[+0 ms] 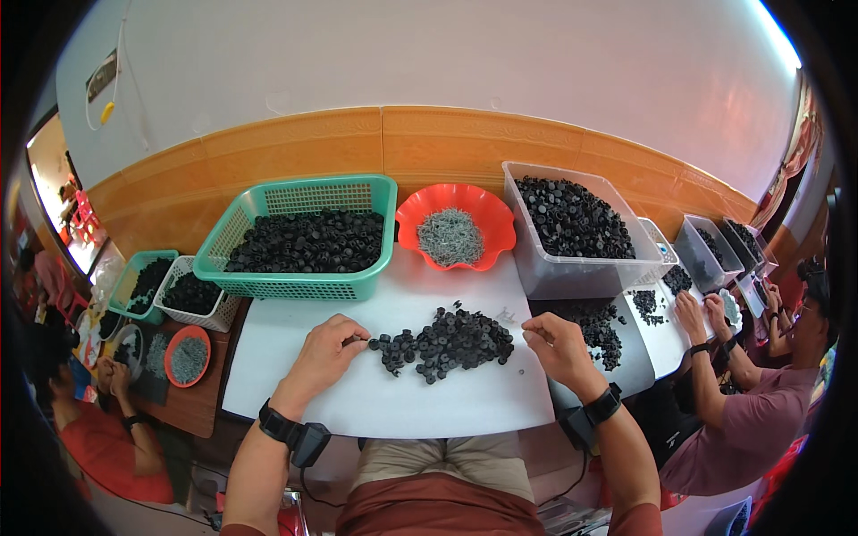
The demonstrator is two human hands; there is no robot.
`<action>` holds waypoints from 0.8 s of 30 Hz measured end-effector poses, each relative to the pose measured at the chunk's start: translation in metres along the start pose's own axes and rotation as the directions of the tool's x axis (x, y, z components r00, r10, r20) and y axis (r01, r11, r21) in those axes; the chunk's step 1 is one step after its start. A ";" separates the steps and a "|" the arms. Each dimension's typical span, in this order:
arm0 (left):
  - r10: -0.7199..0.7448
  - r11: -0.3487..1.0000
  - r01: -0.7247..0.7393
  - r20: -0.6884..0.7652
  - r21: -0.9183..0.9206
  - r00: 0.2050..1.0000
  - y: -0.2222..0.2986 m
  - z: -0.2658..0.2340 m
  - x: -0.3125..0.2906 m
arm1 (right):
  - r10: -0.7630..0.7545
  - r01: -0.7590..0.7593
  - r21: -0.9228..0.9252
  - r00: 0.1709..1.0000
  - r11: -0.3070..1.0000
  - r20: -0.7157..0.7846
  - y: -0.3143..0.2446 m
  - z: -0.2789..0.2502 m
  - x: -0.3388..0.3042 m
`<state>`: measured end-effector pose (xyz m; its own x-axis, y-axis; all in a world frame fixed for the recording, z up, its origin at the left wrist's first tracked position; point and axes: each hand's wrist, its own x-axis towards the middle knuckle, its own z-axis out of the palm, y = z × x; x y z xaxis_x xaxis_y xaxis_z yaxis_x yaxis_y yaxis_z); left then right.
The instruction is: Manually assembling small black plastic or rubber grommets by inserting small grey pins into them at a workstation.
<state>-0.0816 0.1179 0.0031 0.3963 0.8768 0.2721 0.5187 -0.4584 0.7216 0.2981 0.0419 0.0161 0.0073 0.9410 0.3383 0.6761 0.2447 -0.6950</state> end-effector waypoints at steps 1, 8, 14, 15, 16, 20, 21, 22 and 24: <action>-0.008 0.999 0.008 0.007 0.034 1.000 0.003 -0.002 -0.001 | -0.001 0.001 0.004 1.000 1.000 0.000 0.002 0.002 -0.004; -0.032 0.999 0.031 -0.057 -0.022 0.998 0.006 -0.011 -0.013 | 0.154 -0.153 0.417 0.988 0.896 0.030 -0.007 0.010 -0.036; -0.124 0.923 0.083 -0.086 -0.376 0.989 0.015 -0.006 -0.043 | 0.091 -0.125 0.597 0.992 0.793 0.087 -0.028 0.024 -0.053; -0.125 0.923 0.085 -0.084 -0.375 0.989 0.018 -0.003 -0.047 | 0.074 -0.121 0.621 0.992 0.774 0.101 -0.035 0.027 -0.056; -0.136 0.879 0.088 -0.069 -0.468 0.988 0.021 0.001 -0.050 | 0.057 -0.118 0.645 0.992 0.755 0.115 -0.040 0.031 -0.058; -0.182 0.737 0.160 0.036 -0.656 0.983 0.044 0.017 -0.061 | -0.037 -0.078 0.698 0.988 0.711 0.147 -0.072 0.044 -0.063; -0.181 0.669 0.160 0.049 -0.726 0.982 0.050 0.023 -0.062 | -0.070 -0.046 0.725 0.989 0.687 0.129 -0.077 0.050 -0.063; -0.182 0.668 0.166 0.057 -0.726 0.982 0.053 0.028 -0.063 | -0.063 -0.051 0.725 0.990 0.687 0.129 -0.083 0.052 -0.063; -0.171 0.468 0.192 0.125 -0.863 0.977 0.058 0.038 -0.066 | -0.167 0.048 0.683 0.980 0.729 0.110 -0.092 0.054 -0.062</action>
<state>-0.0489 0.0274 0.0029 0.3932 0.9173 0.0630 -0.3344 0.0788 0.9391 0.1959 -0.0263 0.0246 -0.1864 0.9070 0.3777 -0.0098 0.3827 -0.9238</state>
